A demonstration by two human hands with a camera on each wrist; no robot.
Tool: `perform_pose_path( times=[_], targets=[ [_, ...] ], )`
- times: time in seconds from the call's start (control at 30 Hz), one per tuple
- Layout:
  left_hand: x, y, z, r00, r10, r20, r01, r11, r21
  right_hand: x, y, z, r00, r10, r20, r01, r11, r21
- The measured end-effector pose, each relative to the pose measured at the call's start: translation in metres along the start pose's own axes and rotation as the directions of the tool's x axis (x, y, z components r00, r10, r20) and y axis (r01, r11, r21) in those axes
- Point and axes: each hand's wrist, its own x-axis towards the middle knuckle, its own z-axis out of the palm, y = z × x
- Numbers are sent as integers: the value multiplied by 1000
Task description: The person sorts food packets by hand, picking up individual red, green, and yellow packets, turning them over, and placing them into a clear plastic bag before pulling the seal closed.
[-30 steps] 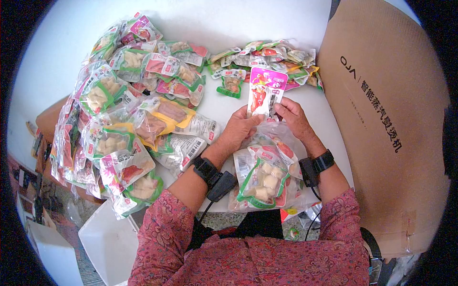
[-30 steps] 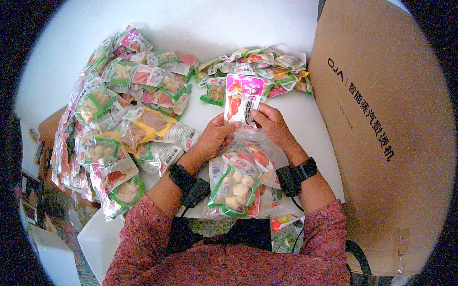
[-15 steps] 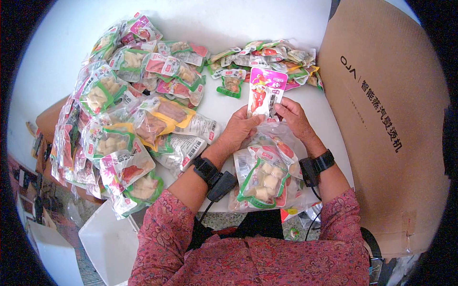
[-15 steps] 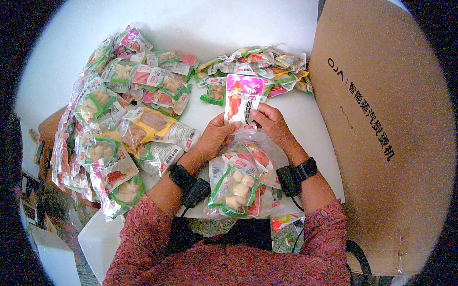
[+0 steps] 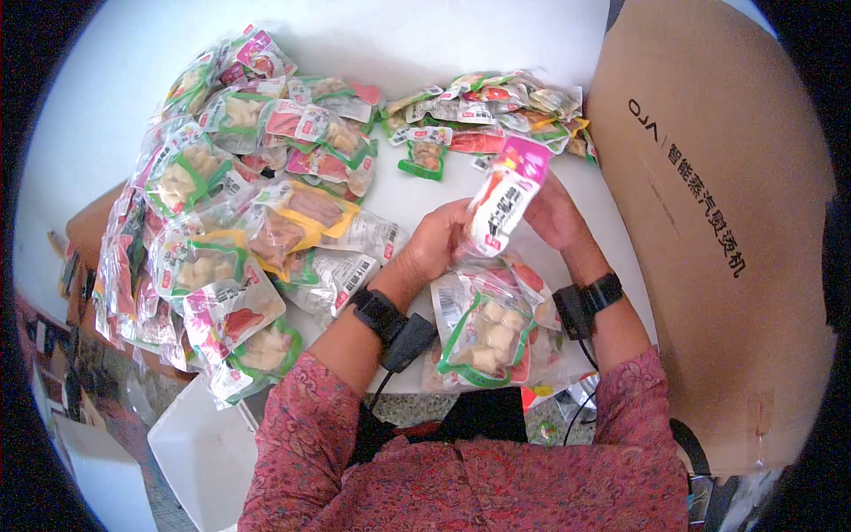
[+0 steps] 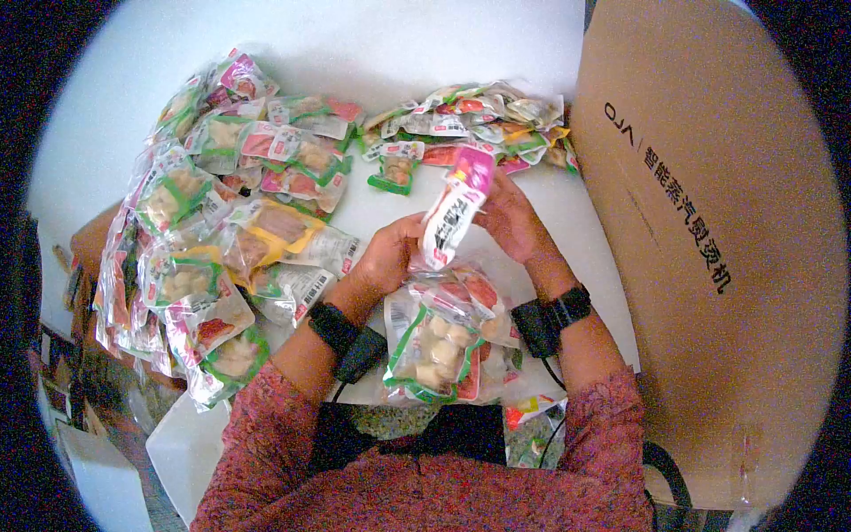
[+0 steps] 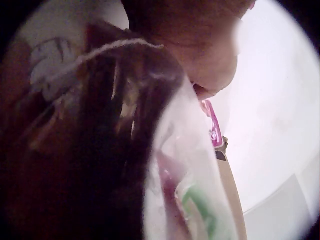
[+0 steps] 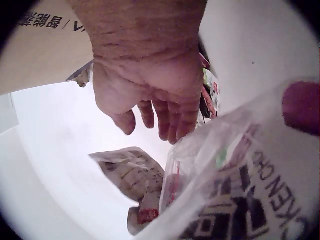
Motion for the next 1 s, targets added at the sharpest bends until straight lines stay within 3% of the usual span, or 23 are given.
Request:
perform_pose_path(
  times=[0.03,0.1,0.17,0.23,0.3,0.33,0.37,0.4,0.43,0.5,0.57,0.63,0.67,0.73,0.77,0.83,0.9,0.93,1.0],
  targets=[
    [-2,1,5,996,-91,5,91,996,0,-1,0,0,1000,0,-6,0,1000,2],
    [-1,-1,-1,990,-117,77,115,993,33,-2,-1,3,977,11,214,-85,937,338],
    [-1,0,2,994,-98,52,91,987,130,-3,-8,-3,968,73,240,-152,932,329],
    [3,-3,-2,996,-75,49,64,980,187,-1,-5,-12,974,-36,225,5,991,137],
    [3,-6,-7,997,-63,42,50,967,248,0,0,-15,973,-108,202,66,977,203],
    [4,-6,-9,996,87,30,-90,836,541,0,-2,-15,995,-84,43,75,981,176],
    [3,-6,-11,971,230,72,-199,599,776,0,-4,-16,991,-62,-117,79,986,149],
    [-3,1,1,987,39,-155,63,801,596,-1,-11,-14,983,-86,-165,112,981,155],
    [-7,5,5,987,25,-158,77,792,606,0,-10,-19,980,-90,-177,120,978,170],
    [-11,11,11,975,190,-113,-38,648,761,4,-7,-38,923,-109,-370,144,987,69],
    [-14,20,26,976,175,-127,1,582,813,5,-4,-49,894,-83,-439,119,991,54],
    [-16,28,39,986,136,-94,71,166,984,5,-3,-48,805,-106,-584,158,987,39],
    [-16,30,41,987,130,-93,72,156,985,5,-3,-48,815,-108,-569,173,983,62],
    [-19,34,44,982,127,141,-151,71,986,6,-4,-45,818,-114,-564,204,974,100],
    [-19,35,48,983,122,138,-147,66,987,7,-4,-43,823,-122,-555,231,964,131],
    [-20,43,62,894,241,378,-403,67,913,6,-7,-33,823,-149,-548,260,957,131],
    [-23,51,80,883,283,375,-405,56,913,5,-9,-24,879,-130,-459,219,965,147],
    [-25,56,90,913,263,313,-338,54,940,4,-12,-22,880,-131,-456,222,963,153],
    [-25,58,95,937,248,247,-266,47,963,2,-18,-20,981,-70,-182,105,977,185]
  ],
)
